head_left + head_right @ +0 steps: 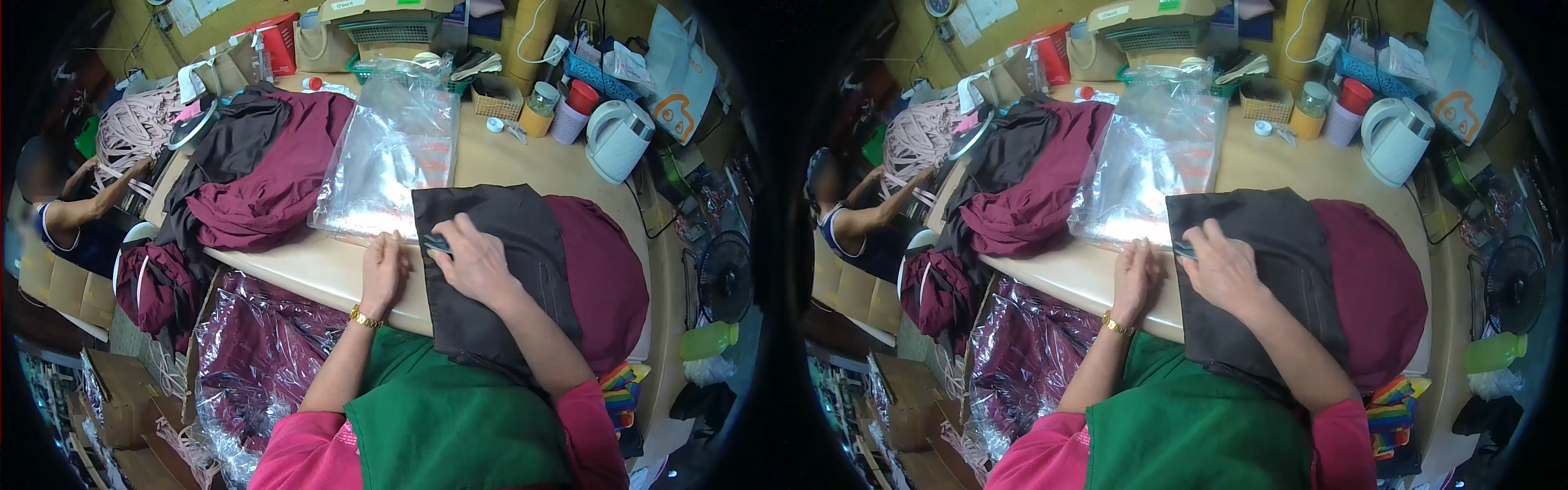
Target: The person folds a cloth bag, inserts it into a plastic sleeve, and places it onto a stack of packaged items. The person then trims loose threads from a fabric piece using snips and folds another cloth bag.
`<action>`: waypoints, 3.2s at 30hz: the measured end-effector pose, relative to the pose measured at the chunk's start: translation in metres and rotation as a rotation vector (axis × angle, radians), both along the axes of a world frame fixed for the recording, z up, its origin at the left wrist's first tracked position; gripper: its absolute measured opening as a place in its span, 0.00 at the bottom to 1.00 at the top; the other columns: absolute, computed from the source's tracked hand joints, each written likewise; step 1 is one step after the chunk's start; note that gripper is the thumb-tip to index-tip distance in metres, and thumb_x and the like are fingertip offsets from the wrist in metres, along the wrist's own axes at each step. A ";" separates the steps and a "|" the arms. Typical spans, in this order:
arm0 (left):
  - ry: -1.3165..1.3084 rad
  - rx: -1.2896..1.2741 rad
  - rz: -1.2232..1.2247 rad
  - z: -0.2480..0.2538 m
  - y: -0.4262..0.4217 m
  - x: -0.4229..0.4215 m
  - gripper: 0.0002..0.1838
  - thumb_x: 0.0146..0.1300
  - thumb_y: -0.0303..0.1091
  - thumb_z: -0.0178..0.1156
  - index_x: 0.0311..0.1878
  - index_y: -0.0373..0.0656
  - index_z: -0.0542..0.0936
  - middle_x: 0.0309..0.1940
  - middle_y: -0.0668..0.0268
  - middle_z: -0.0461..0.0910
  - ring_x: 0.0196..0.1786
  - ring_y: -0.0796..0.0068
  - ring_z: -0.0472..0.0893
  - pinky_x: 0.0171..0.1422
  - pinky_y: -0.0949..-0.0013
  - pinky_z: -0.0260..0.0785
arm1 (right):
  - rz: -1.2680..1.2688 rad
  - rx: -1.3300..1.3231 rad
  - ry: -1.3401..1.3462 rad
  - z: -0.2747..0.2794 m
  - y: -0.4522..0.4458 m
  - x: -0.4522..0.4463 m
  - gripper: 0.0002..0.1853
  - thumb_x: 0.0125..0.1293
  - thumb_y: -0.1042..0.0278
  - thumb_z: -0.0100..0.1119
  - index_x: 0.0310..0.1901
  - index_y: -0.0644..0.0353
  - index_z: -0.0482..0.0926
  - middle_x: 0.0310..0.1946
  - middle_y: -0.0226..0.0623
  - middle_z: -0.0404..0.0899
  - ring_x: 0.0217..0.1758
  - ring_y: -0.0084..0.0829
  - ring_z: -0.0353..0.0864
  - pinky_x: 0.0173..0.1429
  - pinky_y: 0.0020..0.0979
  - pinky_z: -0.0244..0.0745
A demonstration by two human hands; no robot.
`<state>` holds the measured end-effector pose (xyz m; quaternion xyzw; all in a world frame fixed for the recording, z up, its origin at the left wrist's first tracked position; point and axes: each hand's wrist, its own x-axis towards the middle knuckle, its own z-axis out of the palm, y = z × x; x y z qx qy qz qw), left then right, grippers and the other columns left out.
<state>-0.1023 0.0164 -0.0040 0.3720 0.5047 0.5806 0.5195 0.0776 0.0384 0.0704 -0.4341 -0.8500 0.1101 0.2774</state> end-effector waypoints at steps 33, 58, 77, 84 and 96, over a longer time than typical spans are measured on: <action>0.424 -0.125 -0.694 0.021 -0.041 0.033 0.20 0.76 0.42 0.54 0.30 0.38 0.75 0.17 0.73 0.66 0.22 0.82 0.63 0.29 0.70 0.60 | -0.492 -0.200 -0.010 -0.073 0.170 0.116 0.16 0.71 0.54 0.55 0.47 0.59 0.79 0.43 0.51 0.85 0.50 0.52 0.83 0.52 0.49 0.76; 0.262 0.096 -0.439 0.025 -0.023 0.041 0.25 0.72 0.40 0.60 0.64 0.33 0.70 0.50 0.58 0.83 0.35 0.81 0.80 0.42 0.76 0.75 | -0.323 -0.149 0.338 -0.076 0.044 0.065 0.12 0.72 0.60 0.57 0.40 0.62 0.76 0.31 0.54 0.82 0.39 0.58 0.81 0.41 0.50 0.73; -0.908 -0.189 -0.500 0.010 -0.040 0.058 0.11 0.76 0.28 0.52 0.39 0.29 0.76 0.51 0.52 0.79 0.62 0.59 0.80 0.61 0.67 0.81 | -0.254 -0.148 0.567 -0.055 0.027 0.061 0.12 0.70 0.60 0.61 0.43 0.62 0.78 0.31 0.43 0.76 0.33 0.45 0.76 0.40 0.34 0.71; -0.925 -0.076 -0.457 0.015 -0.038 0.053 0.09 0.74 0.28 0.53 0.39 0.31 0.76 0.45 0.54 0.79 0.61 0.58 0.79 0.70 0.59 0.75 | -0.161 -0.034 0.163 0.013 -0.048 0.065 0.13 0.60 0.63 0.69 0.46 0.55 0.83 0.39 0.35 0.73 0.38 0.36 0.81 0.44 0.38 0.74; -0.805 -0.040 -0.534 0.018 -0.042 0.052 0.07 0.74 0.28 0.54 0.39 0.35 0.75 0.40 0.62 0.79 0.49 0.69 0.83 0.60 0.67 0.80 | -0.101 0.305 -0.031 0.014 -0.064 0.050 0.09 0.52 0.69 0.69 0.36 0.58 0.81 0.33 0.34 0.71 0.31 0.30 0.78 0.35 0.35 0.68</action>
